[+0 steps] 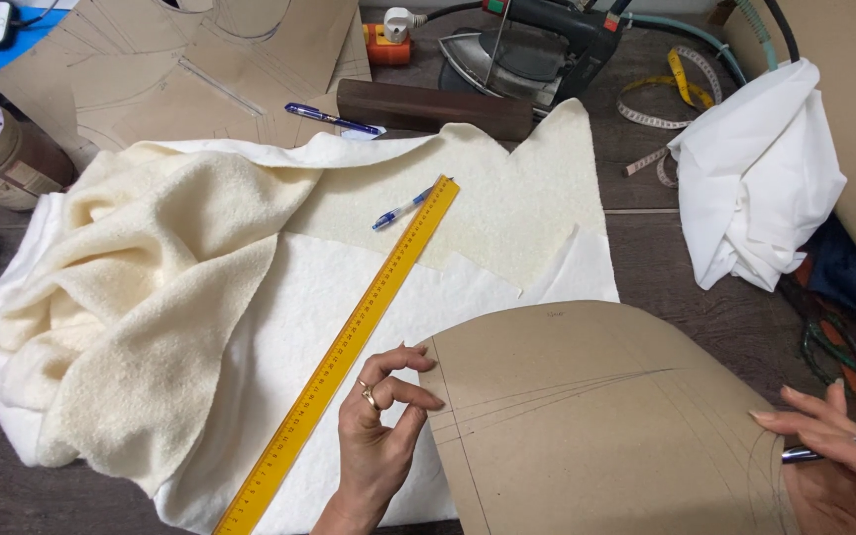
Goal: The person uses a yellow ruler and a black pen to draw straight lines on a brown paper pattern piece. They measure and mark the paper, which is placed on a white fabric surface, to create a garment pattern.
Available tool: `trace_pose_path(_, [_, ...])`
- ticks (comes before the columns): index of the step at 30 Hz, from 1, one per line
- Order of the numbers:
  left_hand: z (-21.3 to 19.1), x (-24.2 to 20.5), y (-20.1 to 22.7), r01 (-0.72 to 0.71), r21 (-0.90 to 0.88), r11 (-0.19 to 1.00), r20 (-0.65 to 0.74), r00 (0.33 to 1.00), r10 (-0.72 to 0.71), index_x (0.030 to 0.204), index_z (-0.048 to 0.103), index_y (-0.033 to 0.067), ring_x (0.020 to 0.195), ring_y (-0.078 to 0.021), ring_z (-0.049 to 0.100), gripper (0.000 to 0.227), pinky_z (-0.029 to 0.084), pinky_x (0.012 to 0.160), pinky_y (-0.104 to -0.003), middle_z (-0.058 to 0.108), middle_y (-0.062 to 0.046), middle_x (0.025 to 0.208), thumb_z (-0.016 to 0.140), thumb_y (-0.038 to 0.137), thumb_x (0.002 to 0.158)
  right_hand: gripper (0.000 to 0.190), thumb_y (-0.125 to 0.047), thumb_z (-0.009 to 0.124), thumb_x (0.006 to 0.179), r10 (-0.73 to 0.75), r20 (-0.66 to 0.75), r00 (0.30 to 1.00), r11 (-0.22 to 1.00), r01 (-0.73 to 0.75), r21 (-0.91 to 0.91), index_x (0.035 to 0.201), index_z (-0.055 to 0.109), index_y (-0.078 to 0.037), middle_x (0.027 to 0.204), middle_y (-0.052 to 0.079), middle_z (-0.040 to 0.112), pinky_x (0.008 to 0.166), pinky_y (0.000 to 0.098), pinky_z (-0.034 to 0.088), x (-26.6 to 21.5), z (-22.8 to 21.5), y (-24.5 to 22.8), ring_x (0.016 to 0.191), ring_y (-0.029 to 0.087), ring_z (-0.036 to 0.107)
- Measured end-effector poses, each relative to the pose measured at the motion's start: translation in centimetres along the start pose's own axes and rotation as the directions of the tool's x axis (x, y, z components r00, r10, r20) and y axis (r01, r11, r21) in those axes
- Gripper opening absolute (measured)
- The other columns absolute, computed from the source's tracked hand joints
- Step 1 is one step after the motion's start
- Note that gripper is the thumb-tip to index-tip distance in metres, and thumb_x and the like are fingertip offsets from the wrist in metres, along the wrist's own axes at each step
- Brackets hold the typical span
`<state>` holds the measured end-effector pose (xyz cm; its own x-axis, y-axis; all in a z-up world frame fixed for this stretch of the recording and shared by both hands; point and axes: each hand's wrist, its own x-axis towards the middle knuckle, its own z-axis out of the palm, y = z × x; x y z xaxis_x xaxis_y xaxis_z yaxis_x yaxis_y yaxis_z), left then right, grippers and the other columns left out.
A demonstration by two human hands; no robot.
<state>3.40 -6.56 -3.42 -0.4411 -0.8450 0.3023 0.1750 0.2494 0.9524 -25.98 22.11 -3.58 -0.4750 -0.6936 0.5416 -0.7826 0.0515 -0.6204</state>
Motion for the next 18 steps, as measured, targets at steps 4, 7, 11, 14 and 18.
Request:
trace_pose_path(4, [0.0,0.0,-0.1,0.009,0.021,1.000,-0.001,1.000,-0.009,0.074,0.064,0.0137,0.109,-0.0273,0.067,0.022,0.043,0.109,-0.048,0.064,-0.005,0.101,0.059,-0.008,0.076,0.017,-0.015,0.037,0.108,0.001,-0.024,1.000,1.000,0.000,0.023,0.108,0.045,0.000,0.107,0.031,0.057,0.148,0.0671,0.024,-0.4,-0.5,1.9,0.124,0.049,0.057])
trace_pose_path(7, [-0.1,0.1,-0.3,-0.011,0.029,1.000,0.027,1.000,0.010,0.081,0.065,0.0128,0.104,-0.0232,0.067,0.018,0.043,0.109,-0.047,0.066,-0.007,0.103,0.062,-0.005,0.079,0.015,-0.008,0.039,0.103,-0.036,0.068,0.997,0.997,0.032,0.065,0.114,0.044,-0.001,0.110,0.028,0.058,0.147,0.0663,0.020,0.2,-1.9,2.5,0.123,0.045,0.057])
trace_pose_path(11, [0.0,-0.3,-1.0,0.033,0.038,0.999,0.049,0.998,-0.035,0.087,0.065,0.0133,0.085,-0.0160,0.069,0.007,0.048,0.103,-0.045,0.072,-0.003,0.090,0.067,0.007,0.084,0.037,-0.012,0.059,0.087,0.109,0.062,0.992,0.994,-0.109,-0.001,0.118,0.047,0.006,0.113,0.026,0.058,0.130,0.0588,0.033,2.2,0.6,-2.3,0.115,0.041,0.061])
trace_pose_path(14, [0.1,-0.7,-1.7,0.211,0.001,0.978,0.009,0.977,-0.211,0.091,0.069,0.0091,0.078,-0.0130,0.069,0.009,0.054,0.086,-0.034,0.074,-0.002,0.088,0.071,0.011,0.082,0.017,0.018,0.065,0.098,0.228,-0.139,0.964,0.956,-0.248,-0.154,0.111,0.055,0.014,0.105,0.025,0.061,0.111,0.0405,0.050,2.9,1.4,-4.3,0.104,0.033,0.062])
trace_pose_path(18, [0.5,0.1,-1.5,0.542,-0.021,0.840,0.018,0.840,-0.542,0.103,0.074,0.0063,0.079,-0.0097,0.069,0.023,0.054,0.071,-0.023,0.075,-0.003,0.086,0.069,0.016,0.082,0.024,0.005,0.067,0.093,0.407,-0.064,0.911,0.907,-0.411,-0.089,0.116,0.057,0.003,0.100,0.014,0.063,0.087,0.0207,0.045,3.2,1.4,-2.9,0.088,0.014,0.058])
